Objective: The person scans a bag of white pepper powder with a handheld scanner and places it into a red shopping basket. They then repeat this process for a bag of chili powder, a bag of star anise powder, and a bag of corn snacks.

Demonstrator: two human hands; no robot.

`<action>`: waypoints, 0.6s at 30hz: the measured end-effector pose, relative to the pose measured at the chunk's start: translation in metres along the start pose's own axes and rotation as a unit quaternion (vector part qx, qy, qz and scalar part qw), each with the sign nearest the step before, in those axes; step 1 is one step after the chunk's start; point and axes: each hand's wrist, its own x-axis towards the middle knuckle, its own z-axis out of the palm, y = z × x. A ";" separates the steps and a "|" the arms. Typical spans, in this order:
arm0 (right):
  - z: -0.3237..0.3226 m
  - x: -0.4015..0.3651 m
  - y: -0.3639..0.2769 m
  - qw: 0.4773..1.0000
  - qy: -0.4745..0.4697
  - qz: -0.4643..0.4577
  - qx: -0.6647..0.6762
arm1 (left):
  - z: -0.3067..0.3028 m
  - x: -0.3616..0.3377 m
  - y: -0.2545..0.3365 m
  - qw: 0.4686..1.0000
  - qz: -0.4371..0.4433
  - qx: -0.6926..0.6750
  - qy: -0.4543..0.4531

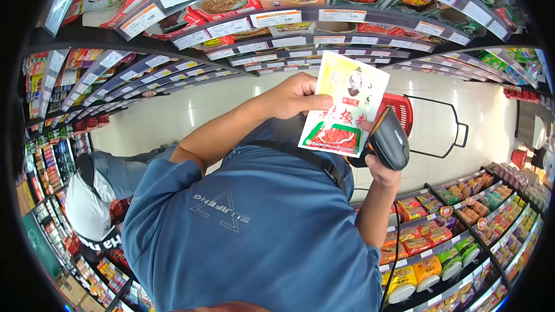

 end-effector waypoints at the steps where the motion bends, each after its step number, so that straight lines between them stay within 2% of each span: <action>1: -0.004 -0.001 0.002 1.000 -0.013 -0.006 -0.019 | 0.001 0.001 0.001 0.998 -0.015 -0.058 0.009; 3: 0.002 -0.009 -0.003 0.999 -0.002 0.033 0.011 | 0.003 0.000 0.014 0.991 -0.015 -0.134 0.007; 5: -0.008 -0.011 0.001 0.997 -0.053 0.016 0.050 | 0.003 0.000 0.009 0.988 -0.042 -0.149 0.006; 7: -0.010 -0.015 0.004 0.997 -0.038 0.000 0.073 | -0.002 0.002 -0.002 0.995 -0.046 -0.082 -0.007; 11: -0.004 -0.017 -0.002 0.995 -0.041 -0.044 0.080 | 0.012 0.006 -0.001 0.988 0.023 -0.150 0.004; 14: -0.010 -0.023 -0.001 0.997 -0.029 -0.049 0.045 | 0.012 0.007 -0.005 0.987 0.014 -0.159 -0.003; 18: 0.002 -0.029 -0.002 0.998 0.046 -0.027 0.031 | 0.014 0.006 -0.008 0.994 0.014 -0.104 0.003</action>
